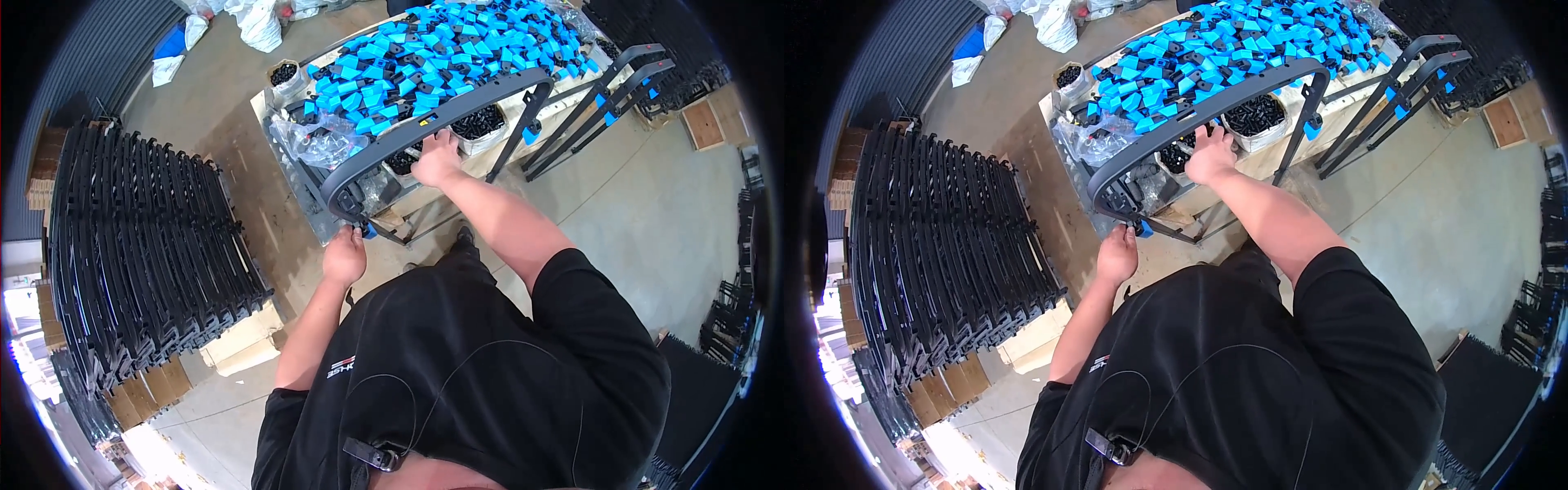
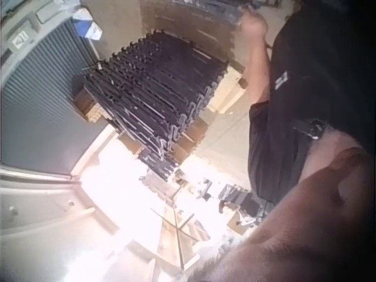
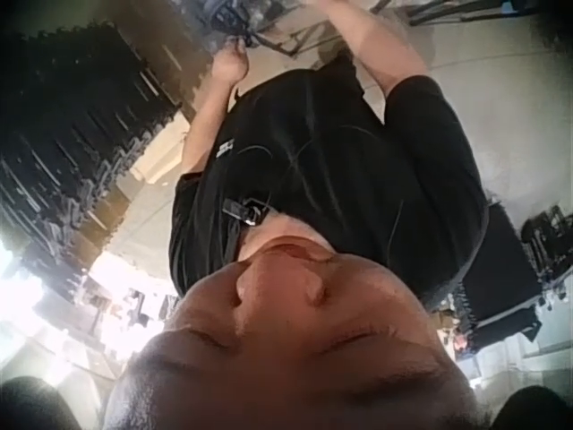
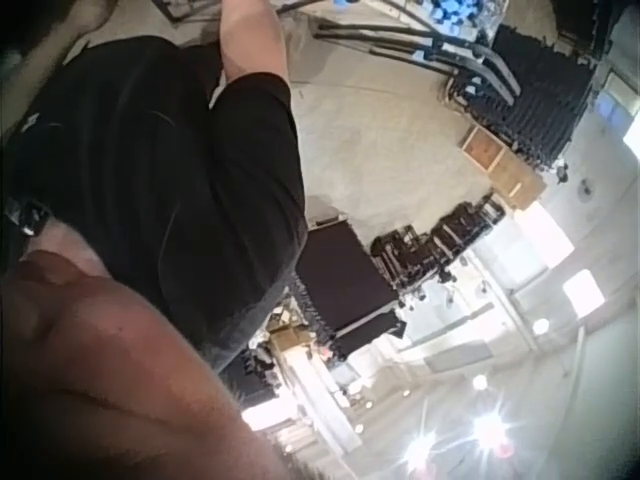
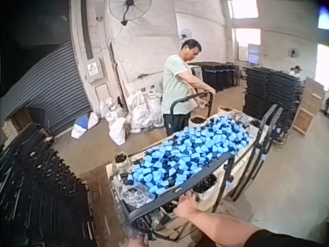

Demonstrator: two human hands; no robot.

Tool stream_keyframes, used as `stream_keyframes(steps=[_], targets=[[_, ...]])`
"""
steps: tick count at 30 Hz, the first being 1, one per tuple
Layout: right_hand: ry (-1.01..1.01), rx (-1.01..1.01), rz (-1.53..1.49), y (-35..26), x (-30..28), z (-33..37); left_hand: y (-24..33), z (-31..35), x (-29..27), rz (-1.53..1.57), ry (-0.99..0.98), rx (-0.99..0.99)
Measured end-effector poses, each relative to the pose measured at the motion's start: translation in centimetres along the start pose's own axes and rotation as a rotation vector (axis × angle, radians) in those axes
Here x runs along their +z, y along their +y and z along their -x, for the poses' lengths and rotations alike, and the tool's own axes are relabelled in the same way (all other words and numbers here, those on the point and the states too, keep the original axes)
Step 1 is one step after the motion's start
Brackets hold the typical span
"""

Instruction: Assembling black metal frames by attaching blue plastic components and securing them with bolts and nuts.

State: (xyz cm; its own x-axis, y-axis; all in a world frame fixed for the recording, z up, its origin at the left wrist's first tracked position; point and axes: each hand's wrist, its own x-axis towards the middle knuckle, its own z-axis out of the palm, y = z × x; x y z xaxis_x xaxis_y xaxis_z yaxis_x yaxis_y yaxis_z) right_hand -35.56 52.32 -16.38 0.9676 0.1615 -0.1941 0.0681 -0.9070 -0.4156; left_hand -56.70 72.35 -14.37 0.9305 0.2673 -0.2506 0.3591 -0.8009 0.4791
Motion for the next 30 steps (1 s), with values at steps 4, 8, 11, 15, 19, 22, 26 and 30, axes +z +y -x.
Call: stream_keyframes(steps=[4,8,11,15,19,22,26,30], targets=[[0.124,-0.127,0.160,1.5,1.9,-0.2,0.6,0.1,-0.4,-0.003,-0.038,-0.046],[0.135,-0.229,0.129,1.6,0.5,1.5,0.2,0.8,-0.2,0.087,0.010,-0.050],[0.211,-0.218,-0.042,2.3,-1.0,4.2,-0.2,1.2,0.1,0.149,0.023,-0.077],[-0.114,-0.165,-0.749,3.9,-1.3,8.1,-0.2,2.2,-1.1,0.063,-0.072,-0.057],[-0.869,0.240,-1.286,2.3,-4.4,12.8,2.3,3.4,-1.1,0.641,-0.086,0.114],[-1.013,0.203,-1.235,0.8,-4.5,14.0,3.5,2.1,-0.3,1.059,-0.076,0.222],[-0.885,0.006,-1.078,0.9,-2.7,13.6,3.7,2.3,0.3,1.182,-0.052,0.216],[-0.567,-0.212,-0.918,3.1,-3.0,12.9,2.5,4.3,0.0,1.067,0.538,0.238]])
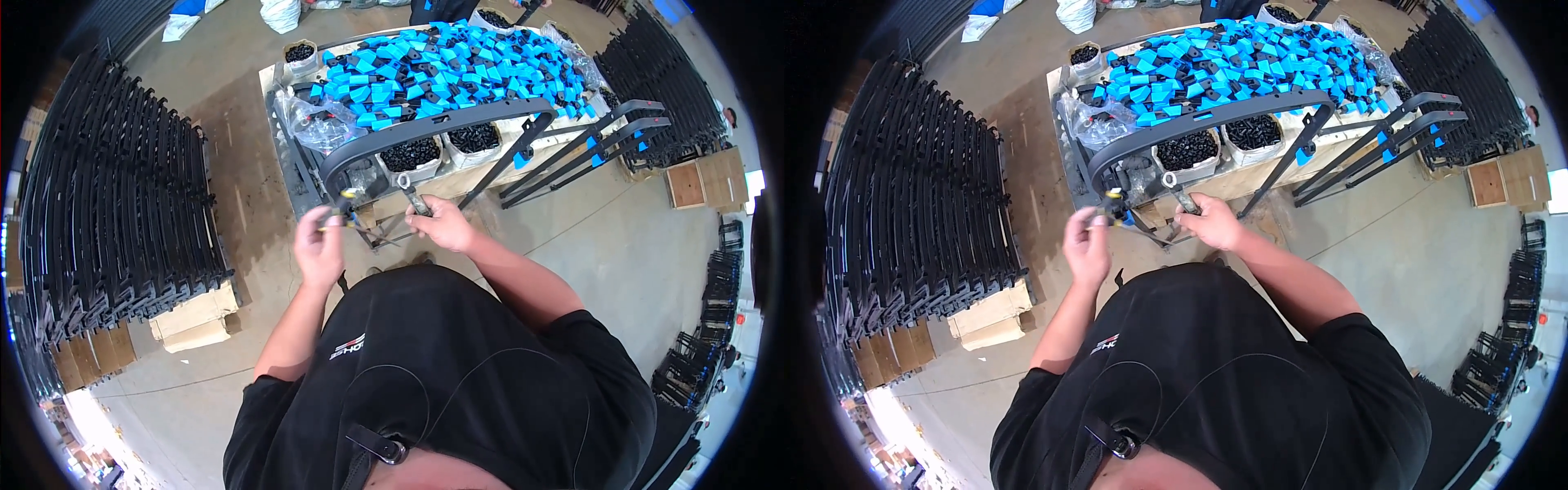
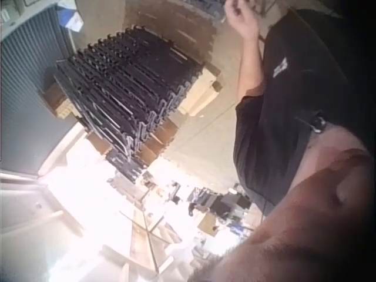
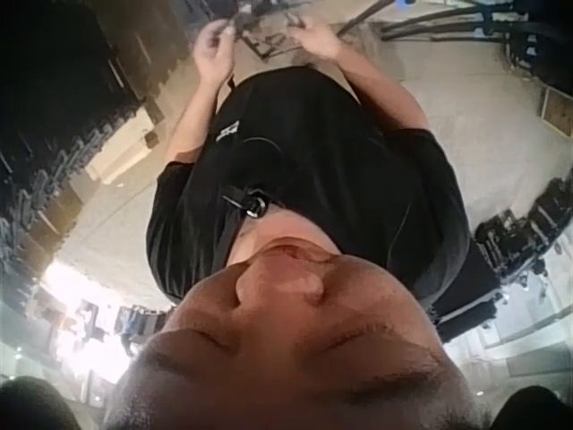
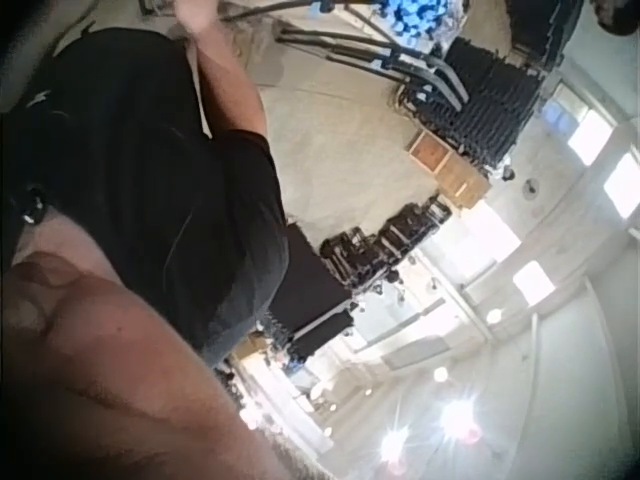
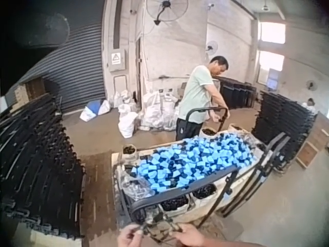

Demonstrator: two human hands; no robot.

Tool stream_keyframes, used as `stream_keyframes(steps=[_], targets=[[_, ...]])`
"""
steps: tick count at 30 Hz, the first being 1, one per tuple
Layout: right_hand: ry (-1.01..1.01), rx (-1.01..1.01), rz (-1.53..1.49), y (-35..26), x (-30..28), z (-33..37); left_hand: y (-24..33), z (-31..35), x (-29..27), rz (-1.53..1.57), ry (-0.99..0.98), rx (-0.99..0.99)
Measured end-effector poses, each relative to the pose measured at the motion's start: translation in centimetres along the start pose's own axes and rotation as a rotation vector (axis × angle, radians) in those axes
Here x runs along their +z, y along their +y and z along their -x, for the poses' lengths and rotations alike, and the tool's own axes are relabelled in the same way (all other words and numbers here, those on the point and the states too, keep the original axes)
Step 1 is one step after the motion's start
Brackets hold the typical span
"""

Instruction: Assembling black metal frames by attaching blue plastic components and securing them with bolts and nuts.

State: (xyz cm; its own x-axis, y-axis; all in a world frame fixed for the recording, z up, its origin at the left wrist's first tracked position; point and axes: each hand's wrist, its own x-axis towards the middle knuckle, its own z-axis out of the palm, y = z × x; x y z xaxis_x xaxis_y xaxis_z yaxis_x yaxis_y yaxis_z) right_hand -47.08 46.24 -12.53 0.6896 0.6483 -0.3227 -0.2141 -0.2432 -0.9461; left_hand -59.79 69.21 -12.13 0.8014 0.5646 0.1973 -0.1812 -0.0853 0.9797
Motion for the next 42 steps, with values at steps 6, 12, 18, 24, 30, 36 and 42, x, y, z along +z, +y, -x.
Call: stream_keyframes(steps=[6,12,18,24,30,36,42], targets=[[-0.072,0.184,-0.189,-2.1,-1.8,2.0,1.0,-1.3,-4.4,-0.034,0.366,-0.055],[-0.138,0.212,-0.219,0.6,-4.6,0.9,-2.8,-0.6,-3.1,0.169,0.346,-0.423],[-0.112,0.226,-0.036,2.4,-6.6,1.9,-6.0,0.7,-1.1,0.107,0.561,-0.551],[-0.008,0.313,-0.085,5.7,-7.6,3.4,-6.8,0.3,-0.8,0.213,0.448,-0.577],[0.096,0.283,-0.036,5.8,-4.5,4.9,-8.7,0.1,-2.3,0.306,0.402,-0.585],[0.119,0.157,0.250,7.8,-1.2,3.9,-10.0,-0.2,-5.5,0.300,0.096,-0.578],[0.024,0.327,0.230,6.2,3.9,0.3,-9.5,-0.6,-2.6,-0.139,0.333,-0.548]])
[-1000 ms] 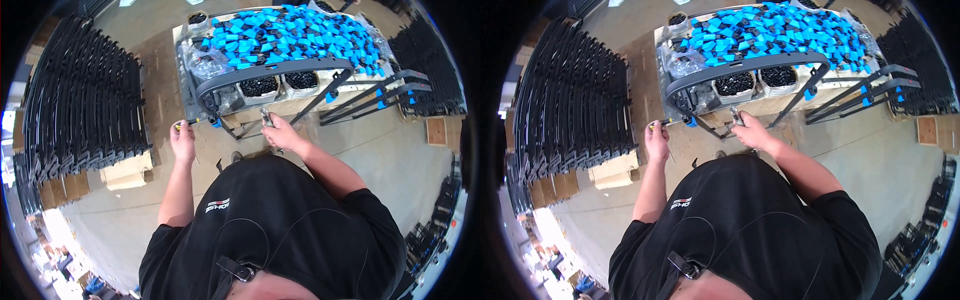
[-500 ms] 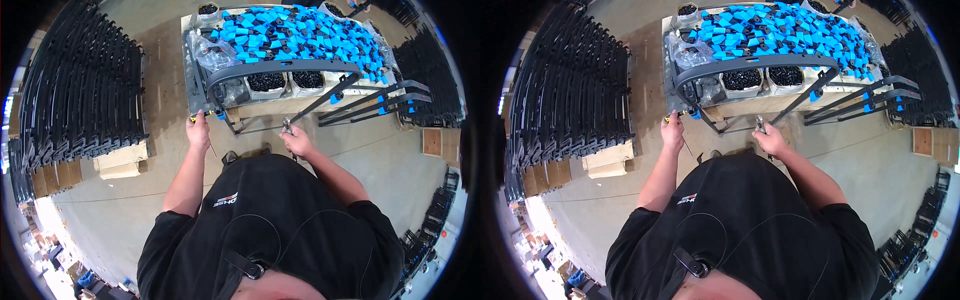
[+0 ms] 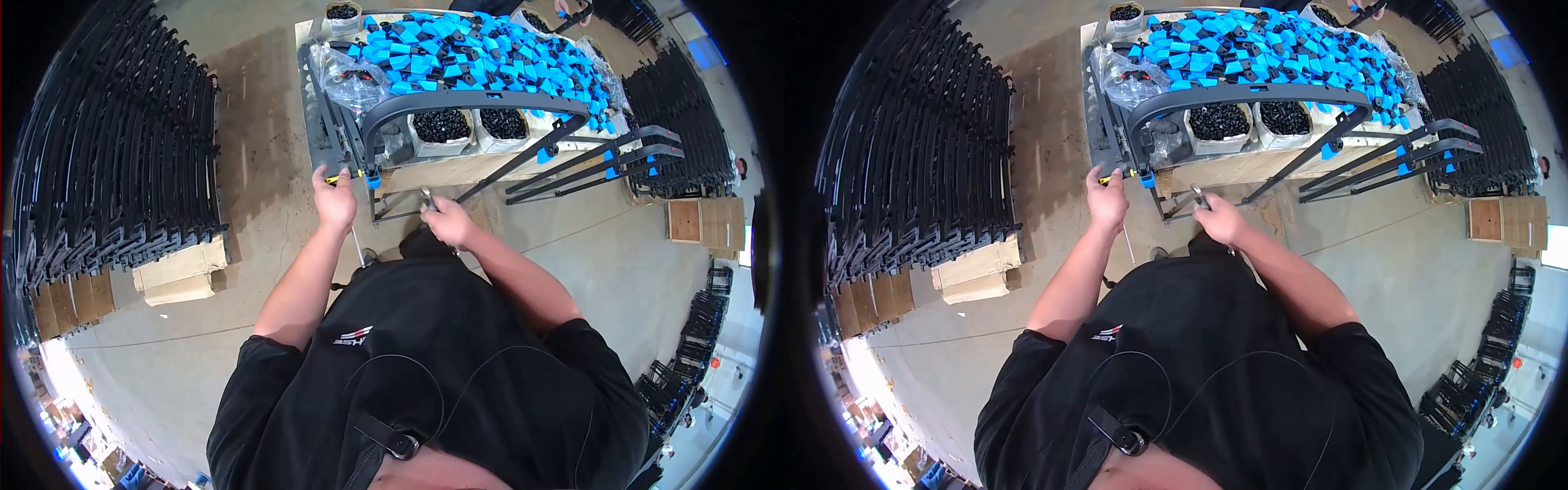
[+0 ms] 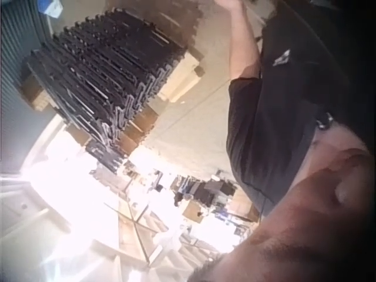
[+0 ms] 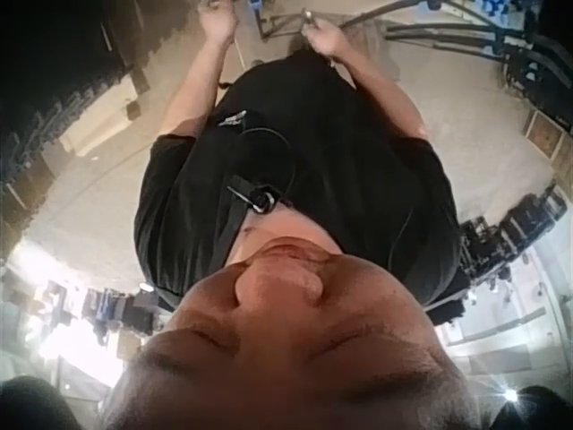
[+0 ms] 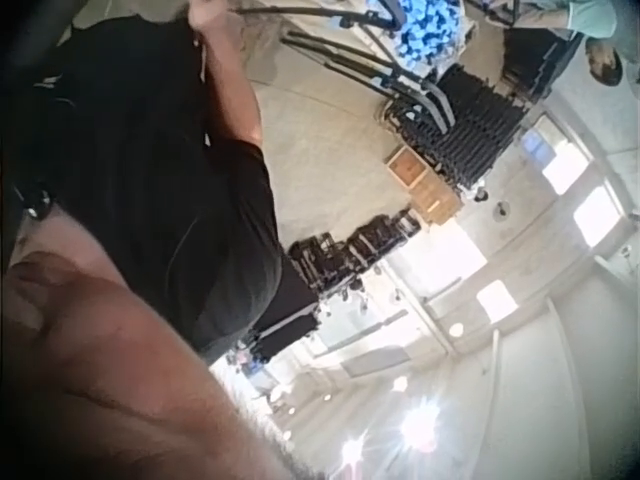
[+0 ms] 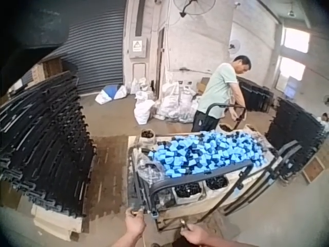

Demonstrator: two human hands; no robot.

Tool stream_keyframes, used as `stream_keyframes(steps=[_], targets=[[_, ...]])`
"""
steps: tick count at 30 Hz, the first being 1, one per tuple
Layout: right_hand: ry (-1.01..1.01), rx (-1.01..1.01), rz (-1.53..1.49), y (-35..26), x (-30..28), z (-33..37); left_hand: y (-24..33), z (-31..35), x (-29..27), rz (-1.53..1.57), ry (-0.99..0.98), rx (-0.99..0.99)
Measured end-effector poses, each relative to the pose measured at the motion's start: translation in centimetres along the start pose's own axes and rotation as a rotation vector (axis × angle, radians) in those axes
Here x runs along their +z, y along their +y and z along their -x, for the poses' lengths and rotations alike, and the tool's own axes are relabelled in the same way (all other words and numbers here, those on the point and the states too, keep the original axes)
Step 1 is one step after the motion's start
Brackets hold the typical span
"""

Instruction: Assembling black metal frames by attaching blue plastic components and securing them with bolts and nuts.

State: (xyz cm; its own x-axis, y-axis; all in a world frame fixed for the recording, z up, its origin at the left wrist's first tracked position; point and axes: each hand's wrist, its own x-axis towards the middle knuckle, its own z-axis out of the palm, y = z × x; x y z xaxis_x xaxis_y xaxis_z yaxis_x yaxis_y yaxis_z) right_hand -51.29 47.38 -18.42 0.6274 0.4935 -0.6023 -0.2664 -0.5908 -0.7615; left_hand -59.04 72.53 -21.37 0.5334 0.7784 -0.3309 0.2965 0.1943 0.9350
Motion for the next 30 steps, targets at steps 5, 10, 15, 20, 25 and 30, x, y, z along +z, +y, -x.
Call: stream_keyframes(steps=[5,10,15,20,25,30], targets=[[0.157,-0.211,0.433,-4.6,3.5,-3.7,4.9,1.0,-0.3,0.012,-0.265,-0.281],[0.111,-0.155,0.590,-7.8,6.4,-5.3,5.8,0.5,-0.9,0.161,-0.289,-0.438],[-0.312,0.032,0.238,-11.0,5.6,-3.6,5.3,1.0,-0.7,0.101,-0.214,-0.377],[-0.140,-0.071,0.214,-7.3,5.1,-6.3,4.7,1.0,0.8,0.098,-0.194,-0.279],[-0.397,0.279,-0.084,-12.4,5.0,-3.7,2.9,0.0,0.6,0.111,-0.106,-0.210],[-0.380,0.059,0.168,-8.3,4.5,-6.3,2.0,0.5,0.9,-0.019,-0.064,-0.082]])
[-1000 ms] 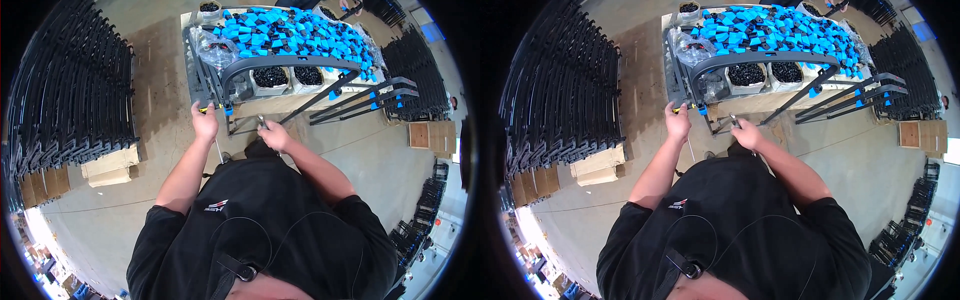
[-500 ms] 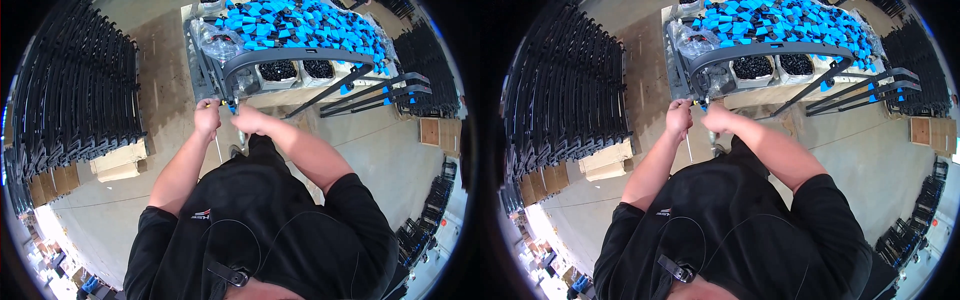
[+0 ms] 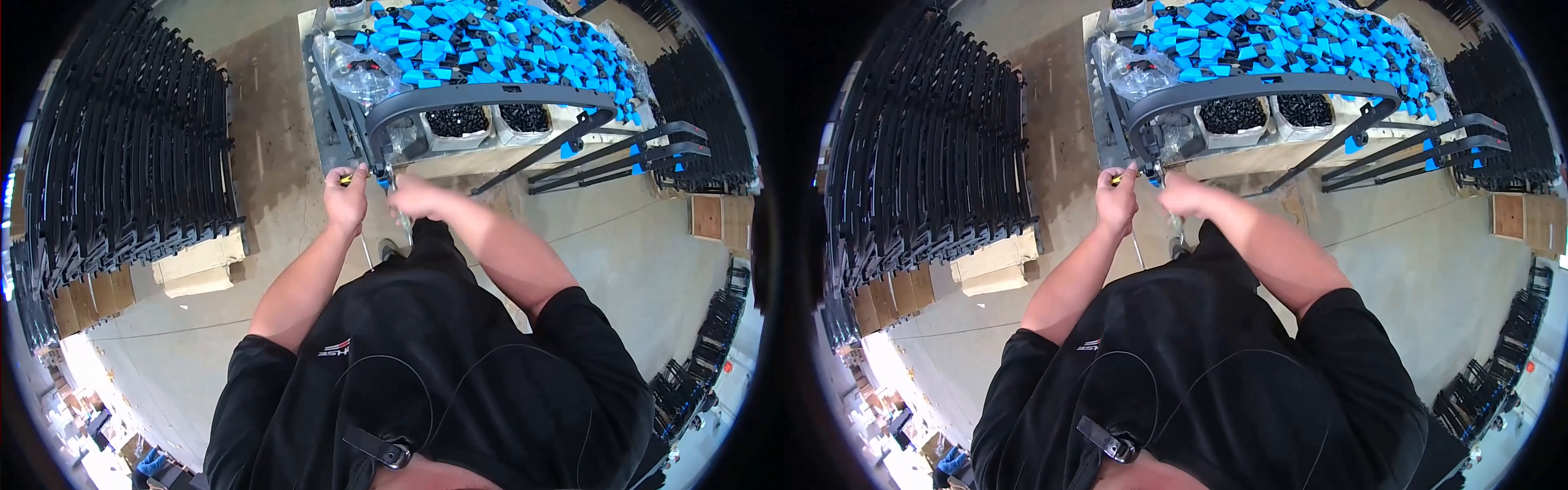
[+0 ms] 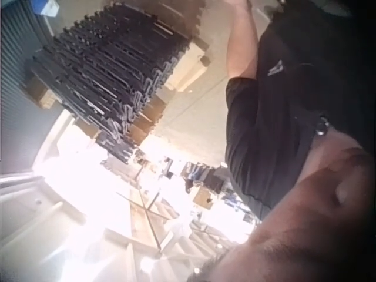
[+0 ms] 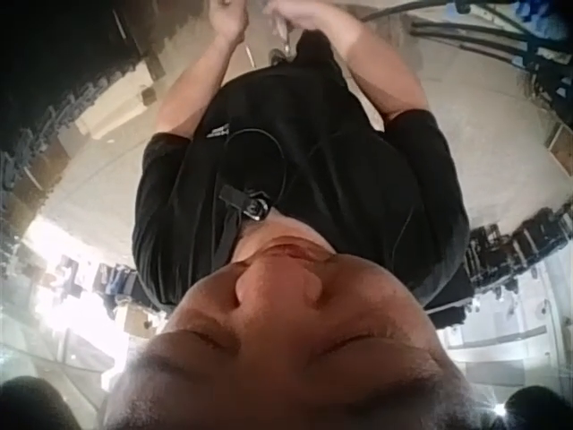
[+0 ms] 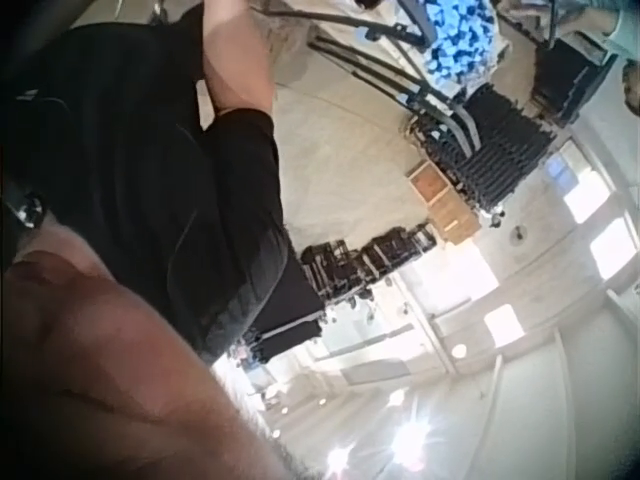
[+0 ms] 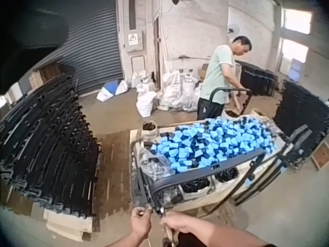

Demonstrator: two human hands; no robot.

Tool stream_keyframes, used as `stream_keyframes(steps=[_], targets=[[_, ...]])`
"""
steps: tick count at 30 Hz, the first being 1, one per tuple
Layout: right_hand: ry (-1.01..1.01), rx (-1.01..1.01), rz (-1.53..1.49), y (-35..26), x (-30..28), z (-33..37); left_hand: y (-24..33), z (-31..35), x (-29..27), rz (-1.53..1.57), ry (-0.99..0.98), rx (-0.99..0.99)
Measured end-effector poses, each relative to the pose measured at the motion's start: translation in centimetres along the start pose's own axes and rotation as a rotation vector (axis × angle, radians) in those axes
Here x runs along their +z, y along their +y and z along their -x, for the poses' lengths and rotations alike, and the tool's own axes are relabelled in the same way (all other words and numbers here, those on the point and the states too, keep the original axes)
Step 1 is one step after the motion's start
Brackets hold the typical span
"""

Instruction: Assembling black metal frames by attaching blue plastic components and securing them with bolts and nuts.

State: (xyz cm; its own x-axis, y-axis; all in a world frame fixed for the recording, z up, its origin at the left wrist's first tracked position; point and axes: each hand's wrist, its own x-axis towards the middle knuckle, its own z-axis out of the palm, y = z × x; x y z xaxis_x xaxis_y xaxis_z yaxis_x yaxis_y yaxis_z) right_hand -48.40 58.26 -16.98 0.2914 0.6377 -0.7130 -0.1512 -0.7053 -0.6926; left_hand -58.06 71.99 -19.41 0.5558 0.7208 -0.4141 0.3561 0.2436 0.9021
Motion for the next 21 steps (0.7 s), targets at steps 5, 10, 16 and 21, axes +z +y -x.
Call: stream_keyframes(steps=[5,10,16,21], targets=[[-0.080,0.196,-0.408,-3.7,0.3,2.4,-0.8,-0.4,-0.6,0.019,0.005,0.005],[0.172,-0.098,0.460,0.9,0.3,-1.4,-0.7,-0.4,0.1,0.019,-0.032,0.035],[-0.123,0.190,-0.630,-4.1,-1.4,3.1,-1.0,-0.6,-0.1,0.069,-0.034,0.071],[0.476,-0.042,0.585,-0.4,1.9,0.0,-1.5,-0.7,-0.3,0.011,-0.005,0.030]])
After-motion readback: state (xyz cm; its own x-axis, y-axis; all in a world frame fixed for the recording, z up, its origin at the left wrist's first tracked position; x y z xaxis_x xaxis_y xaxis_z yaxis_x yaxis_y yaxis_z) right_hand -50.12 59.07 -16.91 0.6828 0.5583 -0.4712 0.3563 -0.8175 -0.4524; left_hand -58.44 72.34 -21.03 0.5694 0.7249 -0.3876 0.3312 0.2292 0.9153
